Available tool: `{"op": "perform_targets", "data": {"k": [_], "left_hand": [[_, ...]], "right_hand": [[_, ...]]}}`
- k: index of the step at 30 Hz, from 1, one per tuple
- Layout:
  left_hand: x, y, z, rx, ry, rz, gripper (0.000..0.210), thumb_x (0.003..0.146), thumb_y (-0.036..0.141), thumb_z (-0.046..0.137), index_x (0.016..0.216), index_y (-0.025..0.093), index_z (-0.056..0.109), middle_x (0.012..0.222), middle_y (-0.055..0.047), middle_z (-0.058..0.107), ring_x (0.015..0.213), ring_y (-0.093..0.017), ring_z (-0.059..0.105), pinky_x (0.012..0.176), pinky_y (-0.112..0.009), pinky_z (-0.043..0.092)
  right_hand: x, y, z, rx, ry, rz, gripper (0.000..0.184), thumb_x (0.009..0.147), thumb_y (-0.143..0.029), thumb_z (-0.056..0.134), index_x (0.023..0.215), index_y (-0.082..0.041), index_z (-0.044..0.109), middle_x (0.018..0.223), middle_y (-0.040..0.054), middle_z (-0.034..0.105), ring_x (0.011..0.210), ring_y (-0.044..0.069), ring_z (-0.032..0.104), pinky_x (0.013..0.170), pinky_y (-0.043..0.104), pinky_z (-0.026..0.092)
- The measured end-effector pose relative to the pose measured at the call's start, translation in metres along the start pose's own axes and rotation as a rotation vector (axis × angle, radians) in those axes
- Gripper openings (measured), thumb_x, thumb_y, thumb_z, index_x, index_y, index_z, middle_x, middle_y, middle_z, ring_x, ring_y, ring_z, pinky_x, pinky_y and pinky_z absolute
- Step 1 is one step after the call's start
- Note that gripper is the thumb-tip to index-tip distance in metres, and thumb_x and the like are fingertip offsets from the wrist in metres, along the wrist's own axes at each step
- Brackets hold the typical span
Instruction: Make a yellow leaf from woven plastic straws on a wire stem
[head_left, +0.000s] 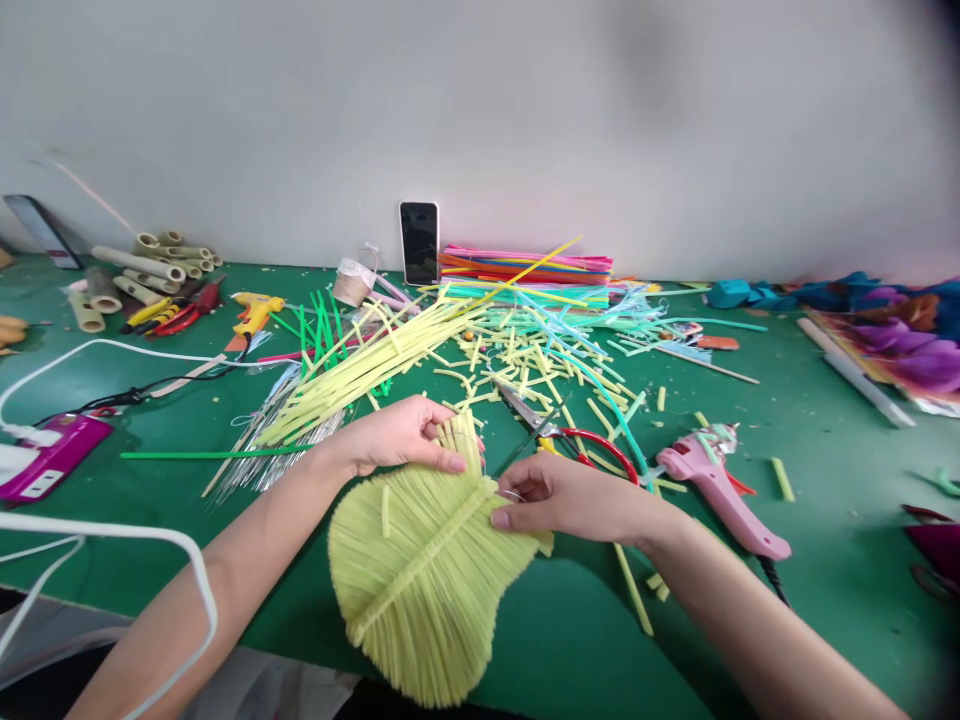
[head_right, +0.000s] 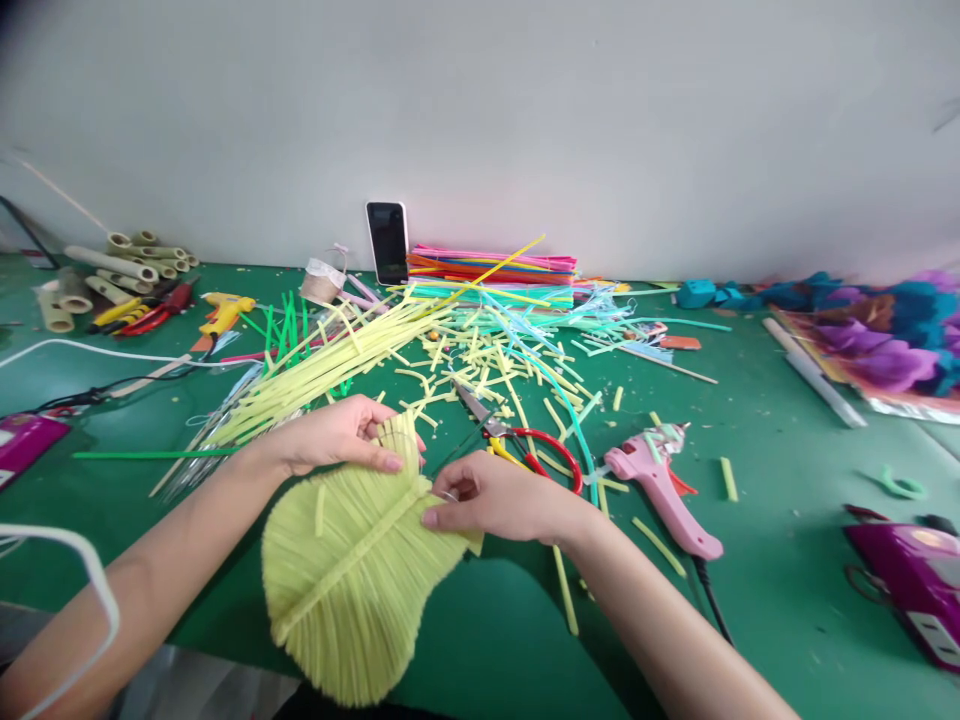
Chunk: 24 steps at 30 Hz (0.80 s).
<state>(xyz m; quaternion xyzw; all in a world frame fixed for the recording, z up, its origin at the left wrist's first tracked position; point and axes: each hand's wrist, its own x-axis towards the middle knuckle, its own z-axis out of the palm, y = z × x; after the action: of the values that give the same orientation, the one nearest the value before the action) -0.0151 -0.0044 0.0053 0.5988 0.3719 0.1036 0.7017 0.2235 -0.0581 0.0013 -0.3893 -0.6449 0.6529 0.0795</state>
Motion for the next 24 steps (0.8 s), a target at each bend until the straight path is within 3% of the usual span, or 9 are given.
{"op": "perform_targets", "data": {"k": [4,7,14,21,24], "left_hand": [[0.005,-0.005,0.003,0.009,-0.032,-0.009,0.041,0.068,0.037,0.082,0.104,0.019,0.074,0.100,-0.009,0.076,0.091,-0.025,0.072,0.080,-0.032,0.056],[0.006,-0.007,0.003,-0.026,-0.037,-0.012,0.040,0.068,0.036,0.082,0.104,0.018,0.074,0.100,-0.009,0.076,0.091,-0.025,0.072,0.079,-0.031,0.056],[0.005,-0.005,0.001,-0.096,0.013,-0.037,0.036,0.065,0.033,0.085,0.095,0.016,0.073,0.093,-0.009,0.076,0.082,-0.021,0.072,0.076,-0.030,0.055],[0.004,-0.001,0.008,-0.150,0.110,-0.017,0.034,0.060,0.027,0.088,0.082,0.018,0.063,0.070,0.004,0.065,0.061,-0.010,0.060,0.057,-0.019,0.047],[0.006,0.000,0.013,-0.209,0.183,0.026,0.034,0.061,0.028,0.088,0.079,0.018,0.060,0.067,0.005,0.061,0.058,-0.008,0.057,0.055,-0.018,0.044]], "right_hand": [[0.001,-0.006,-0.006,-0.161,-0.052,0.065,0.046,0.074,-0.057,0.069,0.058,-0.019,0.049,0.056,-0.0060,0.037,0.053,0.009,0.032,0.048,0.026,0.022],[0.001,-0.006,-0.007,-0.120,-0.026,0.071,0.046,0.069,-0.053,0.075,0.057,-0.019,0.046,0.056,-0.0069,0.034,0.054,0.009,0.031,0.049,0.025,0.022],[-0.003,0.001,0.005,0.129,0.214,0.088,0.033,0.063,-0.045,0.082,0.077,-0.019,0.068,0.062,-0.0051,0.050,0.058,0.011,0.041,0.053,0.025,0.028],[-0.005,-0.004,0.009,0.185,0.449,0.048,0.028,0.064,-0.039,0.083,0.081,-0.020,0.072,0.079,0.0009,0.069,0.074,0.018,0.060,0.068,0.030,0.044],[-0.002,-0.003,0.011,0.353,0.580,-0.007,0.030,0.063,-0.039,0.085,0.083,-0.021,0.072,0.081,0.0014,0.070,0.073,0.018,0.062,0.069,0.030,0.046]]}}
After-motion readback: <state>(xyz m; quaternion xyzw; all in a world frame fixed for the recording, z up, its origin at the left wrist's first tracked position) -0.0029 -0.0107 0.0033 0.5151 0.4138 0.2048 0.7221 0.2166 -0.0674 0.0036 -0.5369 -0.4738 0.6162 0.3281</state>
